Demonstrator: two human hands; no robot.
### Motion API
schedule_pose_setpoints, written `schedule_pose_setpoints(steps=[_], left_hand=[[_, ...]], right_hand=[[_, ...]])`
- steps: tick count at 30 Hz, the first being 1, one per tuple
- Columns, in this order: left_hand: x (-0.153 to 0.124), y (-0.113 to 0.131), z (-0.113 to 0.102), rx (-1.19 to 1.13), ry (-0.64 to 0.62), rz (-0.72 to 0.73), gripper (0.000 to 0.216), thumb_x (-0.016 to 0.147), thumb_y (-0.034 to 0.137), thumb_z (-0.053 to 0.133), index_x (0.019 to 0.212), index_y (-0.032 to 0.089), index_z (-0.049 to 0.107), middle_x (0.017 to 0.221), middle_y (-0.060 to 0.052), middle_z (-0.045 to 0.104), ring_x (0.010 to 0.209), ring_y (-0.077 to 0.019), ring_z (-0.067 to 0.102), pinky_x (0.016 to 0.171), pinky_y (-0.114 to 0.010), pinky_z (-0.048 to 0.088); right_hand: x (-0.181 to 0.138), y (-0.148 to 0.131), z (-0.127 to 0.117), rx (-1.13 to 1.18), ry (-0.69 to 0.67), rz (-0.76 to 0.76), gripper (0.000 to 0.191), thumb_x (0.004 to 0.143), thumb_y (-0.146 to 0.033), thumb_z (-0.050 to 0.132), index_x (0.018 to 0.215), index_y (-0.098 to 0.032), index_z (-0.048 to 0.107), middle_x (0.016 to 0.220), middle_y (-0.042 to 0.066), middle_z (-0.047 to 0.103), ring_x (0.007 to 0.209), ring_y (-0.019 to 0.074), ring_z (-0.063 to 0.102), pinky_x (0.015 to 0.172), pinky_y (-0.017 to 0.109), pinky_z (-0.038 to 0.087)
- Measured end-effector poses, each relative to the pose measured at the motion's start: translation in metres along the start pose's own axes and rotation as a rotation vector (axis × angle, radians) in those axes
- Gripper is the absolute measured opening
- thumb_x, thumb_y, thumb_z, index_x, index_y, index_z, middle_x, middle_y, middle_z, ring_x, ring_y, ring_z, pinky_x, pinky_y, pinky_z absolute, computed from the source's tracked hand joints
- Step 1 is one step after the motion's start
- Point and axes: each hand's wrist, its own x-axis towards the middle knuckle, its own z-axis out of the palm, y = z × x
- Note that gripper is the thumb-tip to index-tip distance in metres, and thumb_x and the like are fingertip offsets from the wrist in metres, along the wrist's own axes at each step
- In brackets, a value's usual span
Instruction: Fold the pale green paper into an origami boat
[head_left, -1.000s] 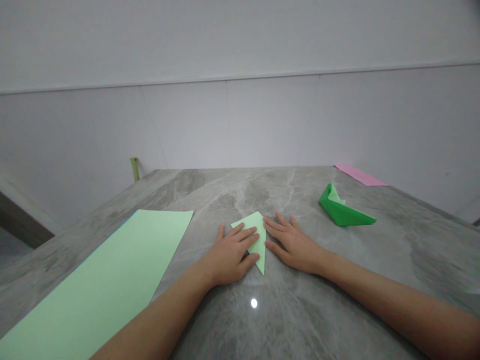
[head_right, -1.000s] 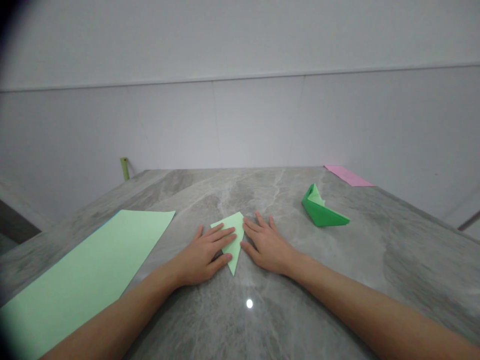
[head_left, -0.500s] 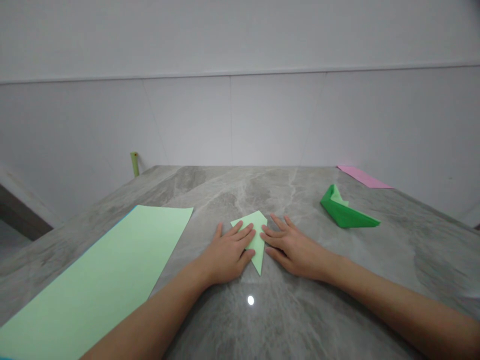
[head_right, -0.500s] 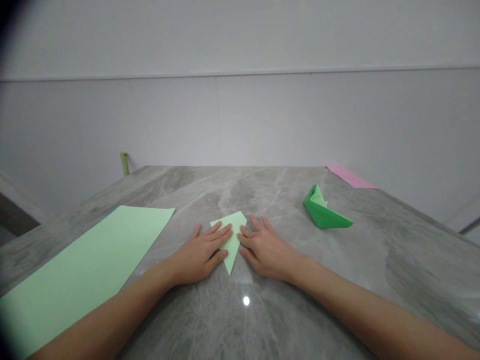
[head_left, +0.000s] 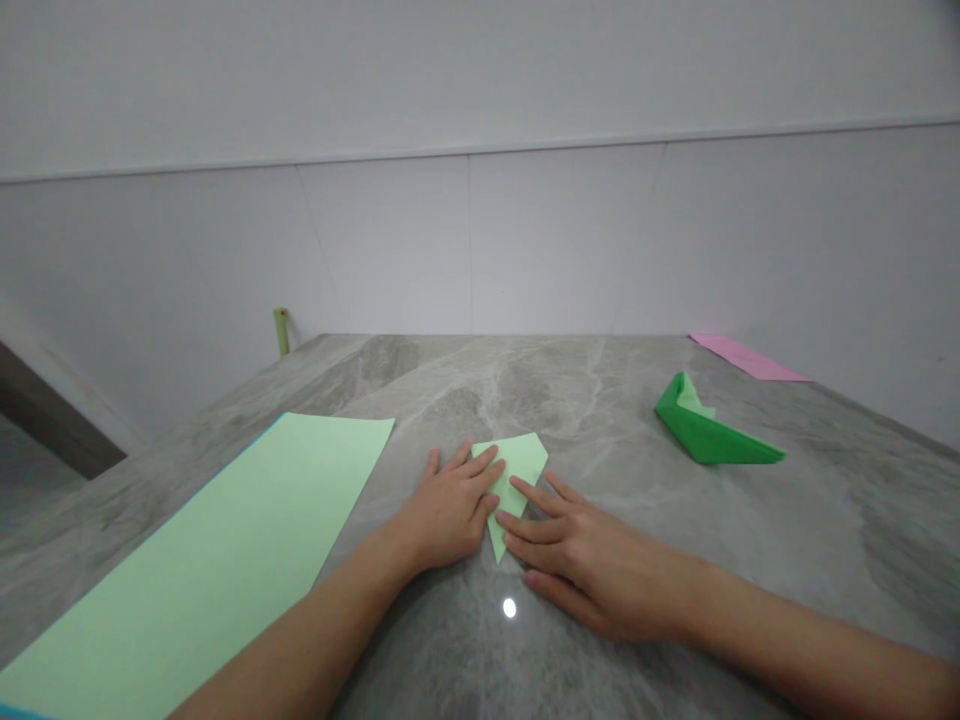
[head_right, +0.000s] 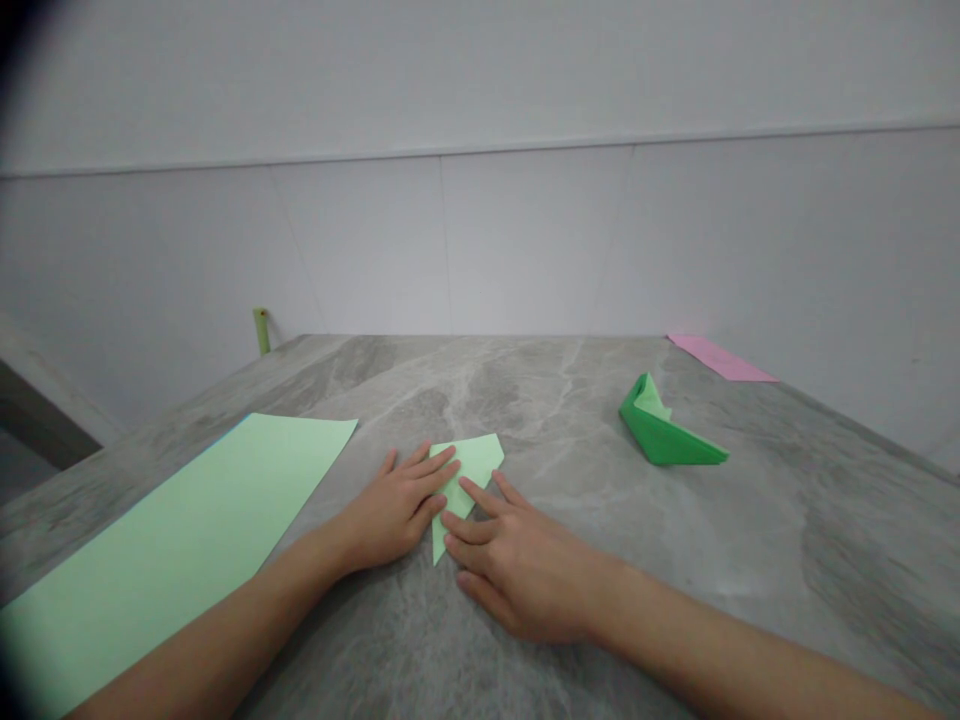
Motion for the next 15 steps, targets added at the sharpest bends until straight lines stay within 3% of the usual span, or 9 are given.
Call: schedule_pose_setpoints(steps=[11, 15], left_hand=[[0.004, -0.010, 0.005, -0.006, 0.121, -0.087, 0.045, 0.090, 0.034, 0.047, 0.133, 0.022, 0.051, 0.148, -0.008, 0.040, 0.139, -0.0351, 0.028, 0.108, -0.064, 0.023], [0.005, -0.010, 0.002, -0.025, 0.272, -0.036, 0.034, 0.086, 0.028, 0.056, 0.119, 0.019, 0.062, 0.132, -0.012, 0.054, 0.124, -0.0292, 0.046, 0.106, -0.048, 0.035]], right_hand=[[0.001, 0.003, 0.008, 0.049, 0.015, 0.033, 0.037, 0.094, -0.030, 0.044, 0.129, -0.023, 0.054, 0.143, 0.008, 0.048, 0.137, 0.0276, 0.034, 0.113, 0.056, 0.016], [0.002, 0.006, 0.008, 0.066, 0.019, 0.059, 0.038, 0.094, -0.034, 0.045, 0.129, -0.025, 0.054, 0.142, 0.008, 0.049, 0.136, 0.0277, 0.036, 0.113, 0.056, 0.018]])
